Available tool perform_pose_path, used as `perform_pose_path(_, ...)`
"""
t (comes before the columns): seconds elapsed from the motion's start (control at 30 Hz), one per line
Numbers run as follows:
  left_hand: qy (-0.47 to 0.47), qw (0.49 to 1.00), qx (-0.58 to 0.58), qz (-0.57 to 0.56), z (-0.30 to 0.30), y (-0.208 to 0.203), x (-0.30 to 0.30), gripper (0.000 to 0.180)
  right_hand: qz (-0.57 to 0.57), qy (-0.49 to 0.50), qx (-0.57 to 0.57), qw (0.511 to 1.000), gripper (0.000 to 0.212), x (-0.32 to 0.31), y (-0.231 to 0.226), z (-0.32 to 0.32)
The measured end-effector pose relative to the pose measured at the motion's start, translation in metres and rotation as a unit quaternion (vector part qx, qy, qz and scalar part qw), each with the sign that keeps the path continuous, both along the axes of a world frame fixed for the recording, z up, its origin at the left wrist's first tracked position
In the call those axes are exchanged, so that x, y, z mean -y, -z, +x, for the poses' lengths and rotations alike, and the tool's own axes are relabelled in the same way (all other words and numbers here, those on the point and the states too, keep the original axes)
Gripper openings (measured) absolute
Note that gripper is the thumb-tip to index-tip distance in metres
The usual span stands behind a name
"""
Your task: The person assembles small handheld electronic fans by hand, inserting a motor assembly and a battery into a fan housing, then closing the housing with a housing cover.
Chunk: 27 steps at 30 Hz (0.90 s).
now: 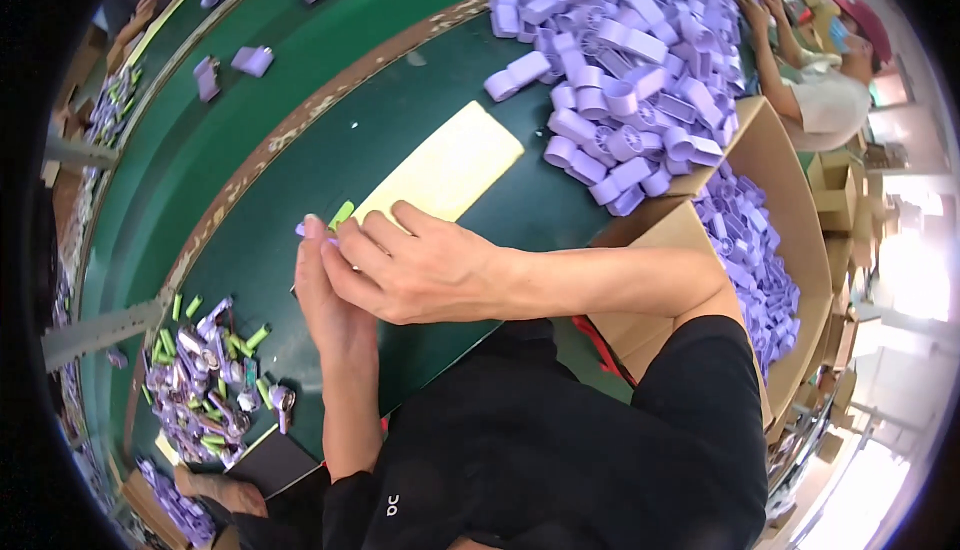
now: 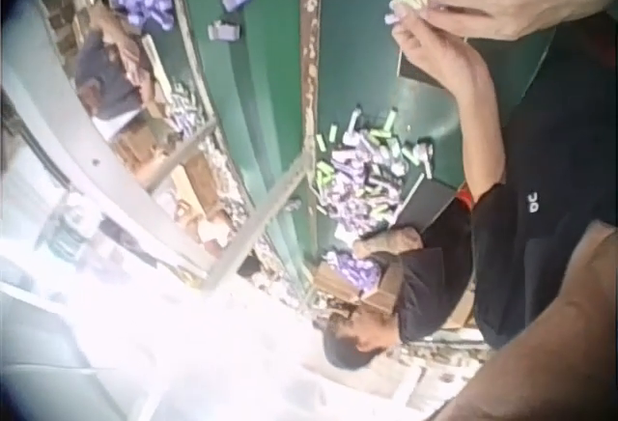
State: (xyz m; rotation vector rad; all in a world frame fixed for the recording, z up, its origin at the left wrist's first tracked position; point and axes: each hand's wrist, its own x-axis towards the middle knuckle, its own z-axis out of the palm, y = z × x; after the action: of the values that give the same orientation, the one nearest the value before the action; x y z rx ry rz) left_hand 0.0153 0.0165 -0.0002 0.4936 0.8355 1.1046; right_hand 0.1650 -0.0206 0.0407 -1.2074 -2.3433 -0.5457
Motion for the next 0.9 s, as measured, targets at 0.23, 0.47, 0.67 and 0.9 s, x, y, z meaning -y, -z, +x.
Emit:
perform_pose_path(0.23, 0.183, 0.982, -0.024, 0.045, 0.058, -0.016, 0.007, 0.025, -0.084, 0.198, -0.027, 0.976, 0.034, 0.031, -0.029, 0.104)
perform_pose_path(0.47, 0.172, 0.769, -0.386, 0.480, 0.154, 0.044, -0.073, 0.040, -0.029, 0.335, -0.244, 0.910, 0.037, 0.059, -0.078, 0.168)
perform_pose_path(0.67, 0.197, 0.631, -0.494, 0.565, 0.211, 0.079, -0.095, 0.062, -0.052, 0.347, -0.290, 0.890, 0.040, 0.074, -0.070, 0.161)
perform_pose_path(0.9, 0.209, 0.646, -0.411, 0.609, 0.201, 0.089, -0.090, 0.047, -0.086, 0.327, -0.313, 0.888, 0.040, 0.061, -0.058, 0.153)
